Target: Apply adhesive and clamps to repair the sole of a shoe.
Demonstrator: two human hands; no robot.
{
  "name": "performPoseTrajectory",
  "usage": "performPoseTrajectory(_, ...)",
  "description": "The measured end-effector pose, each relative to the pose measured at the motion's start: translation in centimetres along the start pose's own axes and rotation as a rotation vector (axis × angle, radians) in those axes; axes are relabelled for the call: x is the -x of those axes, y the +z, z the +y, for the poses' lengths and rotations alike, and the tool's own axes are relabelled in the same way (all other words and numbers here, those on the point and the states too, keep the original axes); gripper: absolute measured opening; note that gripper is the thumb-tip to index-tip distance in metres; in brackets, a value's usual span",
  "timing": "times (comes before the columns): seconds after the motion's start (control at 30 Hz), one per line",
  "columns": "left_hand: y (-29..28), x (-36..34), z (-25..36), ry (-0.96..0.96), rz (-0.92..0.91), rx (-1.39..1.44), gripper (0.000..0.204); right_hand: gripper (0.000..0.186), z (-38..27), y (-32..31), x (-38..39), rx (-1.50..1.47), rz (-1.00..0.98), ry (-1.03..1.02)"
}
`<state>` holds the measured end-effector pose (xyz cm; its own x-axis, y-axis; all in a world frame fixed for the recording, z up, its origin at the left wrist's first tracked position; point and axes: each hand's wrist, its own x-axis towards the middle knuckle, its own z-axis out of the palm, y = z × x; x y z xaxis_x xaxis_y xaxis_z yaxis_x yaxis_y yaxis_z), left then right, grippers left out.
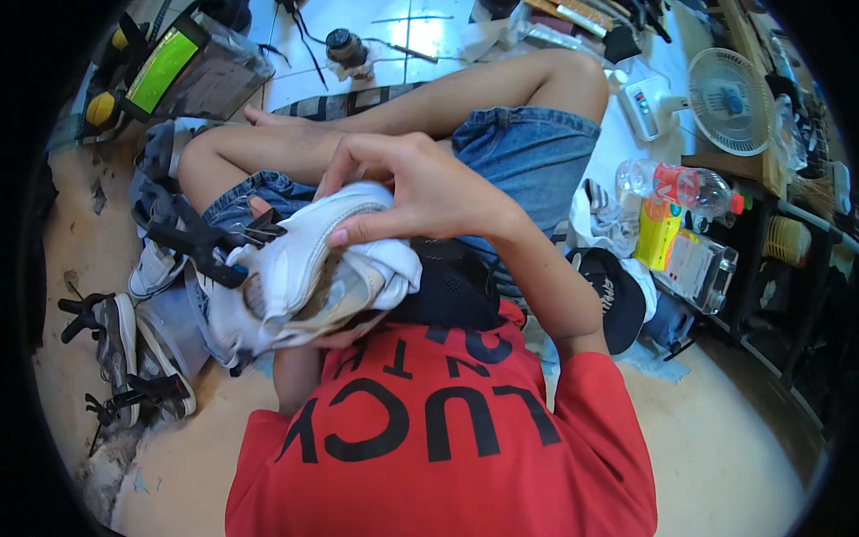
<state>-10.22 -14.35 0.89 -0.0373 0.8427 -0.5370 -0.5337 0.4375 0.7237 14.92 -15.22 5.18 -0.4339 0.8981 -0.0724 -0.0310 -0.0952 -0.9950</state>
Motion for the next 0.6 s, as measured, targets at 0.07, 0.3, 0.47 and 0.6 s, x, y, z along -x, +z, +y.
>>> performPoseTrajectory(0.07,0.9,-0.3,-0.5,-0.077,-0.058,0.041,0.087,0.042,0.7,-0.1,-1.0,0.081,-0.005,-0.080)
performPoseTrajectory(0.3,0.3,2.0,-0.7,-0.380,-0.319,0.245,0.090,0.034,0.9,-0.6,-0.7,0.274,0.013,-0.252)
performPoseTrajectory(0.47,0.9,1.5,-1.9,-0.581,-0.512,0.426,0.092,0.026,1.3,-0.3,0.0,0.220,0.108,-0.211)
performPoseTrajectory(0.6,1.6,1.0,-3.0,-0.616,-0.733,0.579,0.097,0.021,1.6,-0.1,-0.4,0.230,0.156,-0.315)
